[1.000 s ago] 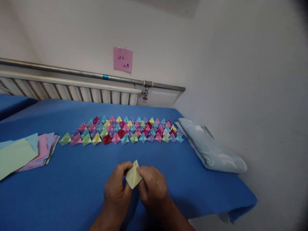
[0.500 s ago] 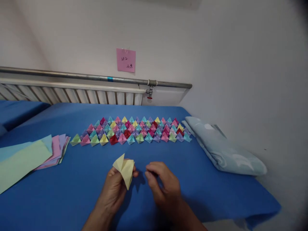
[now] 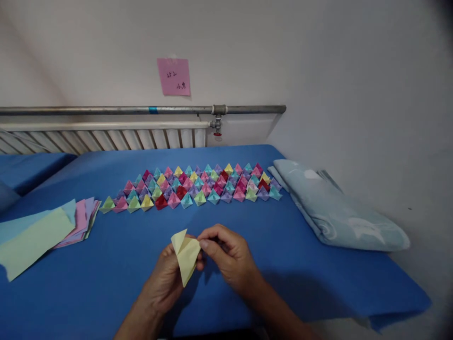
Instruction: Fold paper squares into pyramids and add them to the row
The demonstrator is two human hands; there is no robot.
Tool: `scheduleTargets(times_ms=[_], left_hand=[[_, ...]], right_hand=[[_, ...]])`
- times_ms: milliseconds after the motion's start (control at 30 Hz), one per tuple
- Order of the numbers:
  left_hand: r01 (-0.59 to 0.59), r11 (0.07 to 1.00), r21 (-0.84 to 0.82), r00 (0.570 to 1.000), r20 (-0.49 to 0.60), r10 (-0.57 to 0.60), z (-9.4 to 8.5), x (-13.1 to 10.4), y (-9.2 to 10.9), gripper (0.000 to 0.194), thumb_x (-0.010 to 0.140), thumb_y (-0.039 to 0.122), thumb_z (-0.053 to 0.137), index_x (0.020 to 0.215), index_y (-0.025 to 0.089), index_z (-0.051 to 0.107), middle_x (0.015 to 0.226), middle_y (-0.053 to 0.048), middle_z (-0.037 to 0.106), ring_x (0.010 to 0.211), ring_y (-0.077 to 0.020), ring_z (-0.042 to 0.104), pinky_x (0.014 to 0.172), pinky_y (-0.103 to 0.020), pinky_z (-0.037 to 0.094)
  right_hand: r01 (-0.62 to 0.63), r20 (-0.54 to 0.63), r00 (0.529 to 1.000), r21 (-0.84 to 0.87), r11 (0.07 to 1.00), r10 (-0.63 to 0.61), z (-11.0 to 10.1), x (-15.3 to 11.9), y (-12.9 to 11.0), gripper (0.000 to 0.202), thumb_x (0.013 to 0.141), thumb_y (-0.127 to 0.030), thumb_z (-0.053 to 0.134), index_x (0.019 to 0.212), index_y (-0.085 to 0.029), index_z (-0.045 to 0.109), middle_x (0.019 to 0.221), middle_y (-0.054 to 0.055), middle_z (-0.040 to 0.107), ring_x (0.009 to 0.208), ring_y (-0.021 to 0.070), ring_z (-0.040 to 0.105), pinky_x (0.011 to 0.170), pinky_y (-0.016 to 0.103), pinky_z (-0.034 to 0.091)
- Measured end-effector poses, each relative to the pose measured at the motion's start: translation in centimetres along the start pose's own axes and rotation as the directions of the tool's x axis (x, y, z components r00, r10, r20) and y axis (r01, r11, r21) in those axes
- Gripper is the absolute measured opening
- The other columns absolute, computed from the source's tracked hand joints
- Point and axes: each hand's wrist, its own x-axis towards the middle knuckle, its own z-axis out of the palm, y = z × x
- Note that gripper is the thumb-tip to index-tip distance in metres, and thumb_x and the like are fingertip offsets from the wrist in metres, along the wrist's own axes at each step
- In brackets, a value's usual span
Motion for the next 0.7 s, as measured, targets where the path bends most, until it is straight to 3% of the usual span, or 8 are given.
scheduleTargets(times_ms=[167, 367, 467, 567, 633, 700], left_hand=[[0.003, 0.999, 0.053, 0.998, 0.06, -0.006, 1.6, 0.5, -0.7, 0.022, 0.051, 0.015, 0.085, 0.063, 0.013, 0.067, 0.049, 0.001, 0.064, 0.042, -0.009, 0.058, 0.043, -0.016, 0.046], [-0.042, 0.976, 0.215, 0.999, 0.01, 0.04, 3.0, 1.5, -1.2, 0.02, 0.053, 0.018, 0.081, 0.061, 0.014, 0.063, 0.049, 0.002, 0.062, 0.042, -0.0092, 0.057, 0.044, -0.017, 0.046], [-0.112, 0.933, 0.343, 0.991, -0.032, 0.13, 3.0, 1.9, -1.5, 0.021, 0.055, 0.021, 0.08, 0.068, 0.015, 0.064, 0.054, 0.001, 0.065, 0.047, -0.0103, 0.059, 0.047, -0.018, 0.046], [-0.186, 0.86, 0.476, 0.962, -0.092, 0.258, 3.0, 2.1, -1.9, 0.019, 0.061, 0.024, 0.075, 0.074, 0.017, 0.063, 0.057, 0.003, 0.066, 0.05, -0.0099, 0.058, 0.048, -0.017, 0.043], [-0.229, 0.796, 0.56, 0.933, -0.105, 0.343, 3.4, 2.2, -2.0, 0.017, 0.062, 0.025, 0.072, 0.073, 0.018, 0.061, 0.055, 0.005, 0.062, 0.048, -0.008, 0.053, 0.047, -0.016, 0.04], [-0.261, 0.726, 0.637, 0.911, -0.087, 0.404, 3.9, 2.1, -2.2, 0.016, 0.062, 0.025, 0.07, 0.071, 0.018, 0.06, 0.053, 0.007, 0.058, 0.047, -0.0067, 0.048, 0.046, -0.015, 0.037]], right_hand=[[-0.156, 0.08, 0.987, 0.277, 0.948, 0.139, -1.6, -0.3, -0.1, 0.01, 0.086, -0.028, 0.059, 0.083, -0.018, 0.063, 0.062, -0.006, 0.063, 0.052, 0.0082, 0.063, 0.056, 0.02, 0.052], [-0.108, 0.064, 0.994, 0.304, 0.946, 0.093, -3.4, -0.3, 0.3, 0.012, 0.085, -0.029, 0.059, 0.087, -0.019, 0.065, 0.067, -0.004, 0.064, 0.056, 0.0101, 0.064, 0.059, 0.023, 0.054], [0.0, -0.127, 0.992, 0.148, 0.989, 0.019, -4.3, -0.6, 0.7, 0.011, 0.087, -0.028, 0.059, 0.091, -0.021, 0.065, 0.075, -0.002, 0.065, 0.062, 0.0102, 0.063, 0.06, 0.022, 0.053], [0.161, -0.309, 0.929, -0.165, 0.973, -0.206, -5.0, -1.4, 0.5, 0.008, 0.089, -0.022, 0.056, 0.094, -0.022, 0.063, 0.079, -0.002, 0.064, 0.068, 0.0099, 0.061, 0.064, 0.021, 0.051], [0.295, -0.26, 0.875, -0.386, 0.874, -0.41, -5.2, -2.0, 0.2, 0.008, 0.088, -0.018, 0.058, 0.095, -0.022, 0.061, 0.085, 0.0, 0.064, 0.071, 0.0106, 0.061, 0.068, 0.023, 0.052], [0.385, -0.133, 0.83, -0.566, 0.729, -0.542, -5.2, -2.3, 0.0, 0.016, 0.085, -0.016, 0.061, 0.1, -0.02, 0.06, 0.095, 0.004, 0.065, 0.08, 0.0143, 0.063, 0.074, 0.027, 0.053]])
